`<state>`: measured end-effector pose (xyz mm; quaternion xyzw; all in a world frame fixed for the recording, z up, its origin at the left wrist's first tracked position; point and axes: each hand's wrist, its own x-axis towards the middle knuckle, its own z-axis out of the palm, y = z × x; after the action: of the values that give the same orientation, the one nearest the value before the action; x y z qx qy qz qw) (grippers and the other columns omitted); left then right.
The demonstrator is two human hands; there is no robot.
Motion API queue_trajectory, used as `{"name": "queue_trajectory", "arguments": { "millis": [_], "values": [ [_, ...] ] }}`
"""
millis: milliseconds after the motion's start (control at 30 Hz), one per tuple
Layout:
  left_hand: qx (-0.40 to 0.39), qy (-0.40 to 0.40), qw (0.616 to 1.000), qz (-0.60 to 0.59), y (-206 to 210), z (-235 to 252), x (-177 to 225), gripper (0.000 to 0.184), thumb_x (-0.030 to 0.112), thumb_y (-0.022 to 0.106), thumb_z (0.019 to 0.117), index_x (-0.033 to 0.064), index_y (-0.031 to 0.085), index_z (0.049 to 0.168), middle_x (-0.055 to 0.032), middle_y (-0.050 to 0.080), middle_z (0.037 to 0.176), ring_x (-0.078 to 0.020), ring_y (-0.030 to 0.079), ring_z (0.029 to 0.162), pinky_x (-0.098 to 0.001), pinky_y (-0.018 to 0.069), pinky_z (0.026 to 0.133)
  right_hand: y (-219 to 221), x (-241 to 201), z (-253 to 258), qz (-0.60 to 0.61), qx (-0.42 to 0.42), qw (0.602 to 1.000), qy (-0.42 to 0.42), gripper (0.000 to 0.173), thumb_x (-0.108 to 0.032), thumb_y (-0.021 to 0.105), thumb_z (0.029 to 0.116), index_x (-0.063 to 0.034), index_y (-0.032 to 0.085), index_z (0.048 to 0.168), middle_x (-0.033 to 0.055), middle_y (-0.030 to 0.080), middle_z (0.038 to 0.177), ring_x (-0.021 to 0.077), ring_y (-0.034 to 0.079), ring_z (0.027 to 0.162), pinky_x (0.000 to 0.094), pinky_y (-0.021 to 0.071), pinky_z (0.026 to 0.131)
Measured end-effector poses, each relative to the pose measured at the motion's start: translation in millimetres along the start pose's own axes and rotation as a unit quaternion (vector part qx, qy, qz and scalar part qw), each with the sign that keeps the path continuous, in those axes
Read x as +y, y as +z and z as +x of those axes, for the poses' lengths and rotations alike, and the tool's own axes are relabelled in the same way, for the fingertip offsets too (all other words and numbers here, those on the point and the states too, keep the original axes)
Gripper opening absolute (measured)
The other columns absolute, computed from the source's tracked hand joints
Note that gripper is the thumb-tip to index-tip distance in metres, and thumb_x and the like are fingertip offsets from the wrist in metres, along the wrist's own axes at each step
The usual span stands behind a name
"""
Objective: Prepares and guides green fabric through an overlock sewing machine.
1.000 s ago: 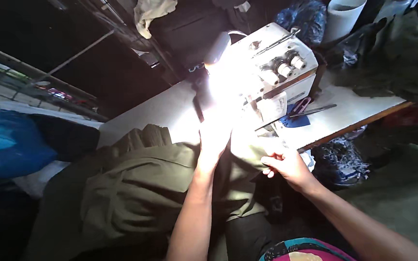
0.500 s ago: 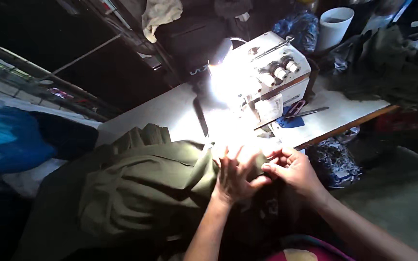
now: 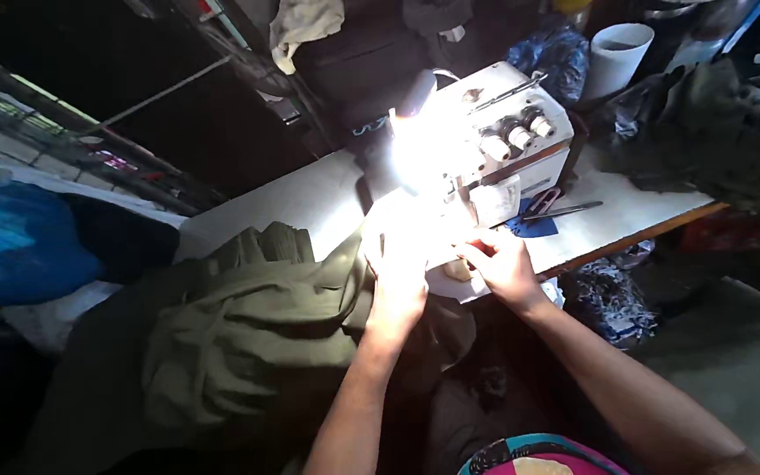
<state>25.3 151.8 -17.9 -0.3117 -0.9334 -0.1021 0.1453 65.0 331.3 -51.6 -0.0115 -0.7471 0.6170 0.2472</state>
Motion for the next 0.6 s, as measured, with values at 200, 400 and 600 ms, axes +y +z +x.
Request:
{"name": "queue_trajectory", "arguments": {
  "millis": [200, 400, 600],
  "values": [
    [-0.053, -0.024, 0.997, 0.042, -10, 56, -28, 0.040, 0.017, 0.068, 0.0935, 0.0024, 0.065, 0.131, -0.0247, 0.058, 0.138, -0.0454, 0.050, 0.132, -0.0680, 0.0367, 0.105, 8, -13, 17, -0.250, 0.023, 0.958, -0.140, 0.009, -0.001, 0.068, 0.0884, 0.0043, 0.072, 0.095, 0.0168, 0.065, 0.085, 0.0292, 0.068, 0.079, 0.0441, 0.0583, 0.072],
    [-0.082, -0.104, 0.977, 0.169, -37, 53, -15, 0.038, 0.014, 0.066, 0.0974, 0.0070, 0.064, 0.135, -0.0205, 0.055, 0.146, -0.0445, 0.040, 0.143, -0.0731, 0.0221, 0.114, -15, -16, -19, -0.292, -0.026, 0.947, -0.135, 0.025, -0.017, 0.057, 0.0979, -0.0022, 0.075, 0.108, 0.0120, 0.072, 0.093, 0.0262, 0.070, 0.088, 0.0414, 0.0584, 0.083],
    [-0.225, -0.055, 0.973, 0.016, 5, 22, 69, 0.035, 0.029, 0.052, 0.1040, 0.0056, 0.065, 0.127, -0.0184, 0.070, 0.112, -0.0370, 0.068, 0.107, -0.0557, 0.0528, 0.091, -60, 6, -33, -0.067, 0.017, 0.995, 0.067, 0.029, -0.017, 0.064, 0.0959, -0.0055, 0.070, 0.122, 0.0075, 0.070, 0.102, 0.0103, 0.067, 0.084, 0.0268, 0.0575, 0.077]
  ]
}}
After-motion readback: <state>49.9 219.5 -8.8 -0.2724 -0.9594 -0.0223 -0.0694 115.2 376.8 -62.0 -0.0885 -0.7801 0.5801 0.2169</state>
